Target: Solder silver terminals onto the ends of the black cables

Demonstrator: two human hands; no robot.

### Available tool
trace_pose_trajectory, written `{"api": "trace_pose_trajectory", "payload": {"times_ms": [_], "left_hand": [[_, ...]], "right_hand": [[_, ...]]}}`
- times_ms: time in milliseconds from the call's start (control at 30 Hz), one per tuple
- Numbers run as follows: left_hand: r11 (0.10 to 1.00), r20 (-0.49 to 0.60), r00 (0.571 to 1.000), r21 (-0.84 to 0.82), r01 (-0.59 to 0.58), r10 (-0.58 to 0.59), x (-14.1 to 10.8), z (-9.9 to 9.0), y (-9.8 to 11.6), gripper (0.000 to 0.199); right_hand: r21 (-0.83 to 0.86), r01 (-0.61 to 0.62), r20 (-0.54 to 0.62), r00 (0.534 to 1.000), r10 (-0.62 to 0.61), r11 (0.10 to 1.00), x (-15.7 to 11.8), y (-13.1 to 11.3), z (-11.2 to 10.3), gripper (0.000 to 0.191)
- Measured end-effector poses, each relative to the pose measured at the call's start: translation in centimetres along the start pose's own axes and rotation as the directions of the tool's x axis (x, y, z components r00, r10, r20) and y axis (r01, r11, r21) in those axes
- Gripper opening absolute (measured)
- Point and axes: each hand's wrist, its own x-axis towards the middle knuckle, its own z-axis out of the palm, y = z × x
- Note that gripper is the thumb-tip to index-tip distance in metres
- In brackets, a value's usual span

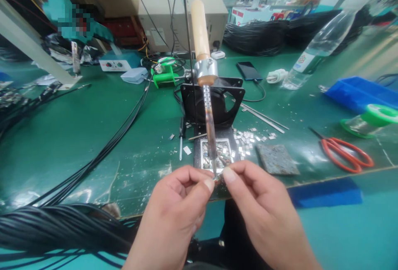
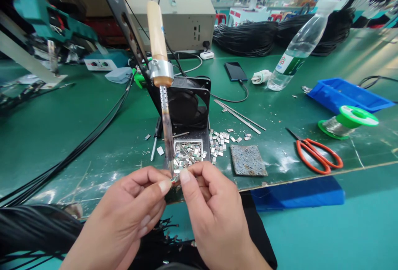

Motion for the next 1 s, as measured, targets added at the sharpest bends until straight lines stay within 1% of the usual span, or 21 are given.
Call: {"api": "trace_pose_trajectory", "payload": {"times_ms": [133,367,700,1000], "left_hand": [[1.000,-0.004,1.000,-0.002,0.004,-0.004,-0.03,0.00,0.05,0.022],[1.000,-0.002,1.000,-0.015,0.005,-0.005,-0.15,0.04,0.18,0.022],[0.998,-0.018,1.000,-0.059,0.001,-0.002,0.01,0.34,0.40,0.019],[0.999,-0.020,1.000,-0.049,-0.006,0.005,-0.03,0.29,0.41,0.018]], "right_hand": [[0.013,-0.048,0.013,0.999,0.047,0.999,0.07,-0.03,-0.05,0.028],[0.079,-0.027,0.003,1.000,0.027,0.996,0.26,-0.23,0.35,0.028],[0.098,-0.028,0.006,1.000,0.028,0.995,0.37,-0.27,0.54,0.028],[0.122,-0.044,0.009,0.999,0.043,0.992,0.33,-0.06,0.51,0.029]]}}
